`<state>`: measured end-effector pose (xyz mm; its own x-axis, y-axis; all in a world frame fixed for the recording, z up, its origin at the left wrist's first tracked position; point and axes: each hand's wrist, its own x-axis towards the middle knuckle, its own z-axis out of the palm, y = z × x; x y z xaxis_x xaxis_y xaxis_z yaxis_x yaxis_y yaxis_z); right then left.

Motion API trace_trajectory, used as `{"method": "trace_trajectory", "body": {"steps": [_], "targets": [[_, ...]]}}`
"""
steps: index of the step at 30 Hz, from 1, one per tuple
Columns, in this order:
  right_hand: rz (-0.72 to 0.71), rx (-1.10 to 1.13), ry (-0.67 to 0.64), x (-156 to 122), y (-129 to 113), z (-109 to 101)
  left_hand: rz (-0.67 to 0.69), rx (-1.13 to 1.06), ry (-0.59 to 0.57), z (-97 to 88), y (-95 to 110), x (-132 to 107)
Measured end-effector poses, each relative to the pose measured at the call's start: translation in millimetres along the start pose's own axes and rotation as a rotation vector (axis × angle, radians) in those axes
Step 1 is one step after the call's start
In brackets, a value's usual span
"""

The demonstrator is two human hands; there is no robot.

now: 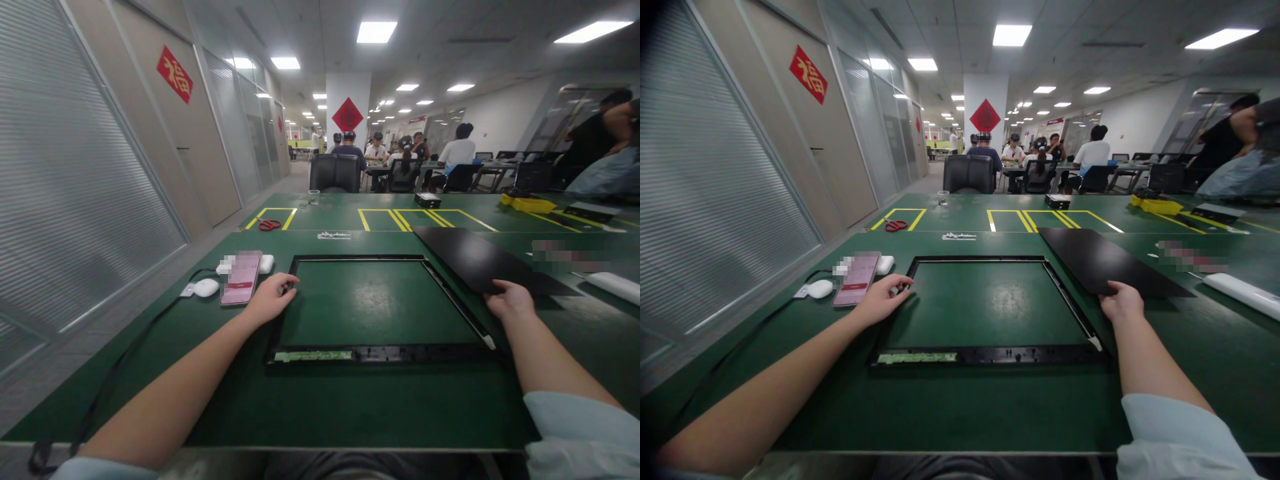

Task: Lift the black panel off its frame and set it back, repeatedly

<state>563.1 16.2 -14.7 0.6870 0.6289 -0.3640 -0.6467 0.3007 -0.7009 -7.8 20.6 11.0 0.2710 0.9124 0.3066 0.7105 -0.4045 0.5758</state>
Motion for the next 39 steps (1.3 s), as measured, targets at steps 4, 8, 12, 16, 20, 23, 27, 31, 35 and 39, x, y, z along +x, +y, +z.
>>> {"method": "trace_trajectory", "body": {"steps": [4, 8, 12, 16, 20, 23, 27, 31, 35, 39], "targets": [[0.031, -0.037, 0.036, -8, -2, 4, 0.191, 0.017, -0.003, -10.2, 13, -10], [0.020, -0.060, 0.033, -13, -2, 4, 0.411, -0.019, -0.313, -14.7, 45, -23], [0.016, -0.077, 0.021, -16, -1, 5, 0.545, 0.004, -0.589, -5.2, 72, -38], [0.023, -0.069, 0.001, -19, -1, 6, 0.519, 0.058, -0.700, 4.5, 79, -43], [0.023, -0.054, -0.001, -24, -1, 8, 0.455, 0.100, -0.703, 6.0, 74, -40], [0.019, -0.052, 0.004, -30, -1, 10, 0.436, 0.151, -0.669, 5.4, 71, -36], [0.018, -0.016, 0.011, -38, -1, 13, 0.463, 0.181, -0.560, 5.9, 69, -34], [0.013, 0.000, -0.003, -43, -1, 13, 0.480, 0.154, -0.511, 6.4, 68, -34], [-0.014, 0.022, -0.001, -44, -3, 12, 0.485, 0.088, -0.552, 7.3, 65, -35], [-0.050, 0.017, 0.042, -45, -3, 14, 0.453, 0.017, -0.546, 8.7, 62, -35]]}}
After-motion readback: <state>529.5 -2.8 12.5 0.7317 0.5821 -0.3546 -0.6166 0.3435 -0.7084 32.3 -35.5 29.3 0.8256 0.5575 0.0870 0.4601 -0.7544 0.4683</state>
